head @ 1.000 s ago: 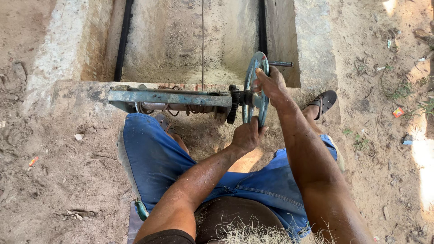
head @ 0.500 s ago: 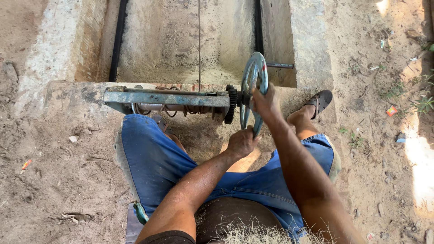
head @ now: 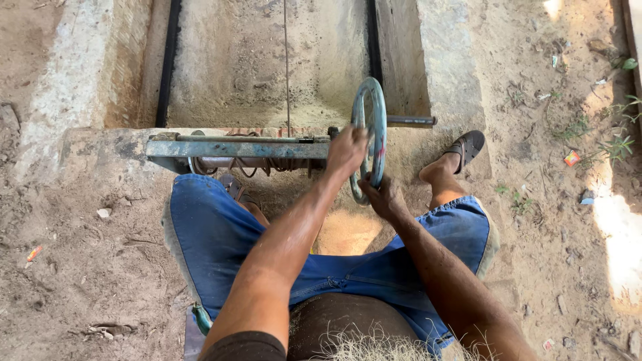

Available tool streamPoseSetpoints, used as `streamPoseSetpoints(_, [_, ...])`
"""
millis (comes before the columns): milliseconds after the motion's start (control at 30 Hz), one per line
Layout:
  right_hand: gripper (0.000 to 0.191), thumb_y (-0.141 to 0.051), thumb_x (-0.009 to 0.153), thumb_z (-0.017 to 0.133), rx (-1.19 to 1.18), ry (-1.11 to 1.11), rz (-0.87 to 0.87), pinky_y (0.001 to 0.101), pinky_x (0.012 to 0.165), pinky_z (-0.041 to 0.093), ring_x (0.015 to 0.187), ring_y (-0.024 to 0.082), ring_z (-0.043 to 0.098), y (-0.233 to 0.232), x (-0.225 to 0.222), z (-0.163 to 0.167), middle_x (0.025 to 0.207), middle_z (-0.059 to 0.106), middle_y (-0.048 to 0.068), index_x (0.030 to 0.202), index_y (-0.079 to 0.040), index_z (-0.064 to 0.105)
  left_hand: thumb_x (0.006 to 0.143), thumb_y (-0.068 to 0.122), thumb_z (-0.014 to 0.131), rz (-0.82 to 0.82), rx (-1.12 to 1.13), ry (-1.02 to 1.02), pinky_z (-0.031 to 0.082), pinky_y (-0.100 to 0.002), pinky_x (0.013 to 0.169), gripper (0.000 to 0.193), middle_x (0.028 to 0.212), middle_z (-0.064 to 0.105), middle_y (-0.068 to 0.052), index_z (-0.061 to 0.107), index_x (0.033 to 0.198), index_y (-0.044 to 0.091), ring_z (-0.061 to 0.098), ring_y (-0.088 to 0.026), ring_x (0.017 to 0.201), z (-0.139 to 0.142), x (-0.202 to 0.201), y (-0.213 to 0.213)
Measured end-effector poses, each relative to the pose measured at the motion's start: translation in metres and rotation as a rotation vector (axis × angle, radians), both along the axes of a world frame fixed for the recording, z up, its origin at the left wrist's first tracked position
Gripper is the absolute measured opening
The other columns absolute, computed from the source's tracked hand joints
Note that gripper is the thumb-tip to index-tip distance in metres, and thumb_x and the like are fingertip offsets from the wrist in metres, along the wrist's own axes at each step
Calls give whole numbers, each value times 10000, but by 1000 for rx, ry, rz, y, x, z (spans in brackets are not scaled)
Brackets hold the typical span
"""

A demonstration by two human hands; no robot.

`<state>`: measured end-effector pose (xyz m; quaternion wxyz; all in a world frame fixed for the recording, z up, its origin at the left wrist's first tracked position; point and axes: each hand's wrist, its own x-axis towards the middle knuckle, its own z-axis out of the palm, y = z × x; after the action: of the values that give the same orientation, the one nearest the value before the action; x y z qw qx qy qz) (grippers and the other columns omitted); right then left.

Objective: The person operates a manual hand pump by continuously turning a metal wheel attached to a gear mechanism. The person sits on the ground beside the well and uses both hands to rotate the wheel, likely to lift water or a bucket from the well.

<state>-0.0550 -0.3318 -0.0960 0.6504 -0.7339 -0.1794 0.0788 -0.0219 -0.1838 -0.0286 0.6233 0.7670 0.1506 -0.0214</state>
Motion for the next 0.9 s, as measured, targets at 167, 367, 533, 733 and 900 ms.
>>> streamPoseSetpoints(167, [302,-317,947,743,-370,181,75,373,579,534,663,175,636,-19,-12,10,728,686,76,861,-32,687,1008,562,506,-75,331,46,437,-321,385,580,618,594,-5,588,1182,15,523,-128,433,35,56,-7])
streamPoseSetpoints(367, [399,-422,902,742,-697,242,146,412,720,551,793,230,695,-28,-17,11,819,726,117,1047,-50,739,990,655,516,-184,373,6,390,-315,385,552,617,531,54,657,895,129,440,-87,439,12,62,-7])
streamPoseSetpoints(533, [452,-356,909,714,-755,83,356,449,788,587,914,280,692,-39,-16,-5,1042,715,152,1248,-69,631,1005,620,492,-188,364,-11,413,-314,358,532,593,539,57,627,886,119,458,-86,420,-6,32,-18])
streamPoseSetpoints(733, [286,-250,1072,476,-1493,-259,644,376,674,664,754,187,750,-59,27,72,1143,714,58,1277,-137,641,1045,542,528,-260,490,-94,460,-354,433,480,670,567,-2,677,923,102,464,-136,488,-9,-11,-25])
streamPoseSetpoints(900, [262,-295,1045,574,-1089,16,179,391,626,613,704,179,698,-45,62,169,933,769,116,1108,-96,732,1030,463,580,-258,393,-263,551,-314,492,365,753,641,-22,667,949,119,575,-97,540,-8,-57,-29])
